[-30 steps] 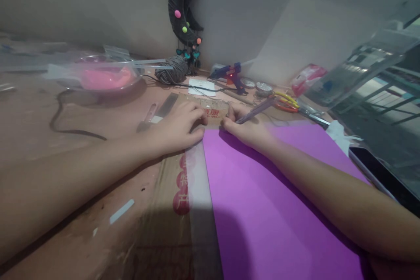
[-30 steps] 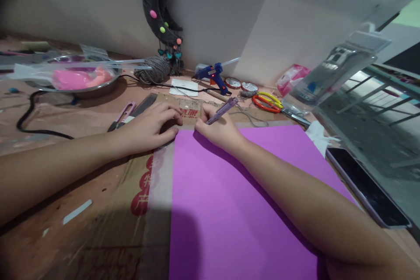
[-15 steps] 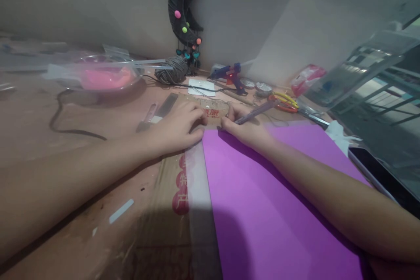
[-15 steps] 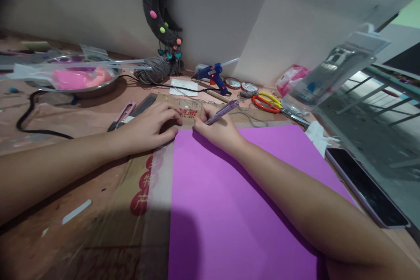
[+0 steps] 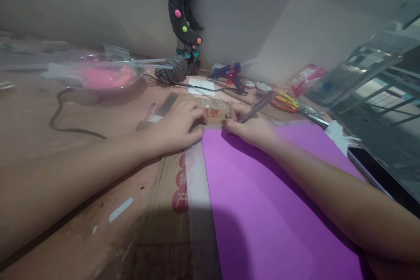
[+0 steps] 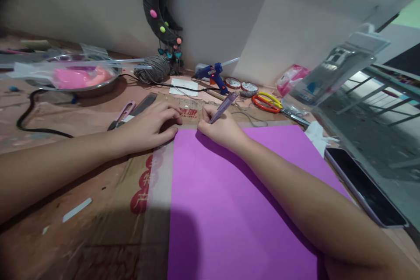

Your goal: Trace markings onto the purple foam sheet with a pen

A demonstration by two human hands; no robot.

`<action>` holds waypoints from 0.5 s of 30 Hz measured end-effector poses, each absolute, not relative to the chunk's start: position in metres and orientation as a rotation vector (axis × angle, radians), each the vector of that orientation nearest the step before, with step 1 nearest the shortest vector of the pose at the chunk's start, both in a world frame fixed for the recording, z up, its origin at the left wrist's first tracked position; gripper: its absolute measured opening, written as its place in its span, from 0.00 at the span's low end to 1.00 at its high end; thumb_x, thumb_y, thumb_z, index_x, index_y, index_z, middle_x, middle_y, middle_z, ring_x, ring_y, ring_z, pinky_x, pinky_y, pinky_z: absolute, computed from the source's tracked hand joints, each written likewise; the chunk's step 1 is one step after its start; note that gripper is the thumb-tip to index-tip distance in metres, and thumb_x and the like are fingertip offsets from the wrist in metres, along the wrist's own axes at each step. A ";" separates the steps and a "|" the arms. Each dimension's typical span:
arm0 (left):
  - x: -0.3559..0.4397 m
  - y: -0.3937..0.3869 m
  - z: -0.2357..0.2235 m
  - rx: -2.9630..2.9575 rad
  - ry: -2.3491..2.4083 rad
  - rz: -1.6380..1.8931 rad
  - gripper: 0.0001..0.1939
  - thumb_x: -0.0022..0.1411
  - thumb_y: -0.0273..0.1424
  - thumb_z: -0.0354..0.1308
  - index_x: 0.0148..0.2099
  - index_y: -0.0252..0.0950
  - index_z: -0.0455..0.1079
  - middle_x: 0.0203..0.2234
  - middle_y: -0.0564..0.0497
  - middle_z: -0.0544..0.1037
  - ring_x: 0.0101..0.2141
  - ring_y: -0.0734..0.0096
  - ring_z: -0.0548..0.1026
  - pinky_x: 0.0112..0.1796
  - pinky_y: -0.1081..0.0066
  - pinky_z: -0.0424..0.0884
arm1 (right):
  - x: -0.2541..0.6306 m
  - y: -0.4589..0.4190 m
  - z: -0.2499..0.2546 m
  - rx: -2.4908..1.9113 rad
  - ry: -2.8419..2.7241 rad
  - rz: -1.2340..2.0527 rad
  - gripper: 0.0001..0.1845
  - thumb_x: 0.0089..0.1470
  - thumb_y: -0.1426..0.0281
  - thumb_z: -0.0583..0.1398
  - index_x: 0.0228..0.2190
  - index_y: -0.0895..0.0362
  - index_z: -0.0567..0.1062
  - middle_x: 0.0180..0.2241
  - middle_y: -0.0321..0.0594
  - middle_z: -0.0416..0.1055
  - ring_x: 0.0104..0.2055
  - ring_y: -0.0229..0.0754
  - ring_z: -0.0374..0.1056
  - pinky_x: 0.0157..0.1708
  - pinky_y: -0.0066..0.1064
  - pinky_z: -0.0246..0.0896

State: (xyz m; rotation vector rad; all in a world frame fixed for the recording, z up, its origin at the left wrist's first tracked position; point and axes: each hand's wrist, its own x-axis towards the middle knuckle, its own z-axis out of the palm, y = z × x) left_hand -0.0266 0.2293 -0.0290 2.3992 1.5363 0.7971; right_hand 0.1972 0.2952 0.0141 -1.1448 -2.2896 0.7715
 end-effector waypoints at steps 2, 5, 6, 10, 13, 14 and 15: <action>-0.027 0.230 -0.028 2.406 1.534 0.788 0.13 0.66 0.35 0.51 0.46 0.36 0.73 0.48 0.41 0.74 0.55 0.49 0.72 0.60 0.48 0.67 | 0.198 0.295 0.015 -1.162 -2.291 0.775 0.16 0.47 0.74 0.61 0.19 0.52 0.58 0.19 0.27 0.57 0.25 0.35 0.56 0.27 0.32 0.49; -0.026 0.230 -0.027 2.412 1.541 0.768 0.13 0.66 0.35 0.51 0.46 0.35 0.73 0.49 0.40 0.74 0.55 0.49 0.72 0.60 0.48 0.67 | 0.200 0.295 0.017 -1.173 -2.292 0.796 0.15 0.46 0.74 0.61 0.19 0.52 0.58 0.19 0.27 0.58 0.25 0.35 0.56 0.28 0.31 0.49; -0.026 0.230 -0.026 2.412 1.544 0.762 0.14 0.66 0.35 0.51 0.46 0.35 0.73 0.49 0.40 0.74 0.55 0.49 0.72 0.60 0.48 0.68 | 0.200 0.295 0.018 -1.173 -2.295 0.803 0.16 0.46 0.74 0.60 0.19 0.52 0.58 0.19 0.27 0.58 0.25 0.36 0.56 0.28 0.31 0.49; -0.026 0.229 -0.026 2.405 1.556 0.761 0.13 0.66 0.35 0.51 0.46 0.35 0.73 0.47 0.41 0.74 0.55 0.49 0.72 0.60 0.49 0.68 | 0.200 0.296 0.017 -1.150 -2.316 0.819 0.16 0.46 0.75 0.60 0.18 0.52 0.57 0.18 0.27 0.57 0.25 0.35 0.55 0.28 0.31 0.49; -0.026 0.229 -0.028 2.406 1.561 0.761 0.13 0.66 0.35 0.51 0.46 0.35 0.73 0.48 0.41 0.74 0.55 0.49 0.72 0.60 0.49 0.68 | 0.201 0.297 0.014 -1.138 -2.284 0.882 0.16 0.46 0.74 0.61 0.19 0.52 0.57 0.18 0.27 0.57 0.23 0.35 0.55 0.27 0.31 0.49; -0.027 0.230 -0.028 2.409 1.560 0.758 0.13 0.66 0.34 0.52 0.46 0.35 0.73 0.48 0.41 0.74 0.55 0.49 0.72 0.60 0.49 0.68 | 0.201 0.297 0.014 -1.140 -2.245 0.912 0.16 0.48 0.73 0.61 0.19 0.51 0.58 0.18 0.27 0.58 0.23 0.35 0.56 0.27 0.30 0.49; -0.028 0.231 -0.028 2.412 1.559 0.759 0.13 0.66 0.34 0.52 0.47 0.35 0.74 0.49 0.41 0.74 0.55 0.50 0.72 0.60 0.49 0.68 | 0.203 0.299 0.016 -1.135 -2.195 0.926 0.17 0.51 0.70 0.62 0.21 0.51 0.59 0.18 0.27 0.59 0.22 0.35 0.56 0.26 0.30 0.50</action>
